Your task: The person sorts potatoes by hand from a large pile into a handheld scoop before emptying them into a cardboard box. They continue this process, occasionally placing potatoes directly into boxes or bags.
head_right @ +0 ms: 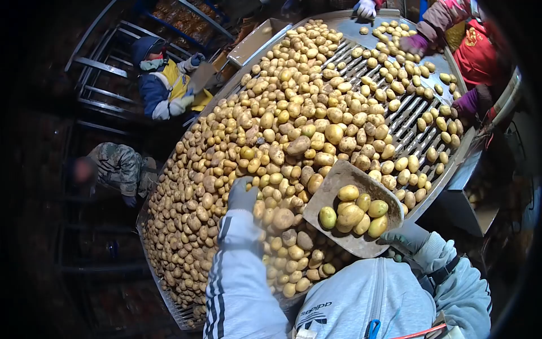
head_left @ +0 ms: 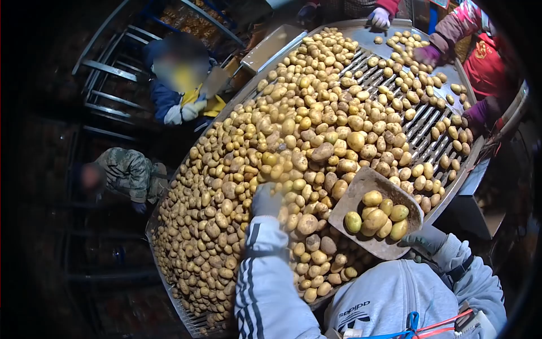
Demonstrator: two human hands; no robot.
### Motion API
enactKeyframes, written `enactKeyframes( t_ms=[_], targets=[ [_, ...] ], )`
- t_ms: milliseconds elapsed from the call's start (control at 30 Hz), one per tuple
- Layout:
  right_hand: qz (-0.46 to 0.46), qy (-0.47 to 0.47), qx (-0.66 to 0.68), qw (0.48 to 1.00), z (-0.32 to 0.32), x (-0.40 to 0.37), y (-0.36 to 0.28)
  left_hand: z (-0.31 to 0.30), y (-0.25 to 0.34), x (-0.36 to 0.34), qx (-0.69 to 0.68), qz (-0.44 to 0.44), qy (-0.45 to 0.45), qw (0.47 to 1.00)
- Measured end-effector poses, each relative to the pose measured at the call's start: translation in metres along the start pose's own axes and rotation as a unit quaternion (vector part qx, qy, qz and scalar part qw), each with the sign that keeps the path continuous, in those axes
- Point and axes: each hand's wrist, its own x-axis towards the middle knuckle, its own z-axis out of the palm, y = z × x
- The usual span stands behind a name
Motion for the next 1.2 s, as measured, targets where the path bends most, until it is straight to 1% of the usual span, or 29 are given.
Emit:
enactKeyframes(
  t_ms=[33,100,167,200,300,333,433,467,500,567,600,633,700,767,800,833,900,933,967,1000,1067,1100,1133,1167,1200],
  targets=[
    [0.003,0.001,-0.002,1.000,-0.002,0.000,0.001,-0.009,-0.003,-0.005,0.016,0.019,-0.034,0.999],
    [0.012,0.001,-0.009,1.000,-0.005,0.001,0.001,-0.042,0.021,-0.019,0.068,-0.041,-0.158,0.984],
    [0.020,0.002,-0.016,1.000,-0.006,0.002,0.002,-0.023,-0.010,-0.018,0.021,0.040,-0.080,0.996],
    [0.021,0.002,-0.019,1.000,-0.007,0.002,0.002,-0.019,-0.010,-0.018,-0.005,0.082,-0.042,0.996],
    [0.027,0.004,-0.026,0.999,-0.009,0.003,0.000,0.004,0.001,-0.018,-0.082,0.037,0.032,0.995],
    [0.033,0.005,-0.031,0.999,-0.009,0.003,0.000,0.008,0.002,-0.014,-0.029,0.042,0.043,0.998],
    [0.018,0.001,-0.018,1.000,-0.008,0.004,0.001,0.003,0.020,0.005,0.037,-0.014,0.015,0.999],
    [0.019,0.002,-0.024,1.000,-0.007,0.005,0.000,-0.001,0.013,0.017,0.034,-0.007,0.018,0.999],
    [0.022,0.003,-0.028,0.999,-0.008,0.006,0.000,-0.010,0.024,0.023,0.016,-0.043,0.059,0.997],
    [0.031,0.008,-0.042,0.999,-0.009,0.008,0.000,0.003,0.032,0.039,-0.016,-0.093,0.104,0.990],
    [0.036,0.010,-0.050,0.998,-0.010,0.009,0.000,0.008,0.047,0.042,0.012,-0.105,0.080,0.991],
    [0.041,0.014,-0.058,0.997,-0.012,0.009,0.000,0.012,0.049,0.053,-0.002,-0.047,0.038,0.998],
    [0.054,0.023,-0.076,0.995,-0.015,0.010,0.001,0.016,0.075,0.050,0.001,-0.071,0.014,0.997],
    [0.066,0.031,-0.094,0.993,-0.018,0.012,0.002,0.036,0.067,0.044,0.019,-0.003,-0.056,0.998],
    [0.066,0.034,-0.098,0.992,-0.019,0.012,0.002,0.014,0.103,0.025,0.034,-0.035,-0.084,0.995],
    [0.069,0.038,-0.101,0.992,-0.021,0.012,0.003,0.012,0.109,0.015,0.022,-0.016,-0.075,0.997],
    [0.055,0.033,-0.103,0.993,-0.017,0.011,-0.002,0.012,0.107,0.006,0.062,0.124,-0.125,0.983],
    [0.046,0.032,-0.103,0.993,-0.015,0.010,-0.005,0.002,0.120,-0.004,0.059,0.138,-0.174,0.973],
    [0.049,0.035,-0.100,0.993,-0.015,0.009,-0.007,0.011,0.111,-0.002,-0.002,0.164,-0.168,0.972],
    [0.056,0.035,-0.098,0.993,-0.015,0.008,-0.009,0.001,0.122,0.001,-0.092,0.090,-0.159,0.979],
    [0.062,0.036,-0.091,0.993,-0.015,0.009,-0.010,0.008,0.096,0.038,-0.172,0.077,-0.074,0.979],
    [0.059,0.034,-0.087,0.994,-0.016,0.011,-0.010,0.006,0.089,0.055,-0.152,0.073,-0.026,0.985],
    [0.053,0.030,-0.080,0.995,-0.017,0.013,-0.008,-0.006,0.096,0.069,-0.132,0.066,0.021,0.989],
    [0.046,0.025,-0.074,0.996,-0.018,0.014,-0.007,-0.018,0.104,0.078,-0.099,-0.009,0.044,0.994],
    [0.037,0.021,-0.068,0.997,-0.019,0.016,-0.006,-0.002,0.077,0.101,-0.011,0.045,0.063,0.997]
  ],
)
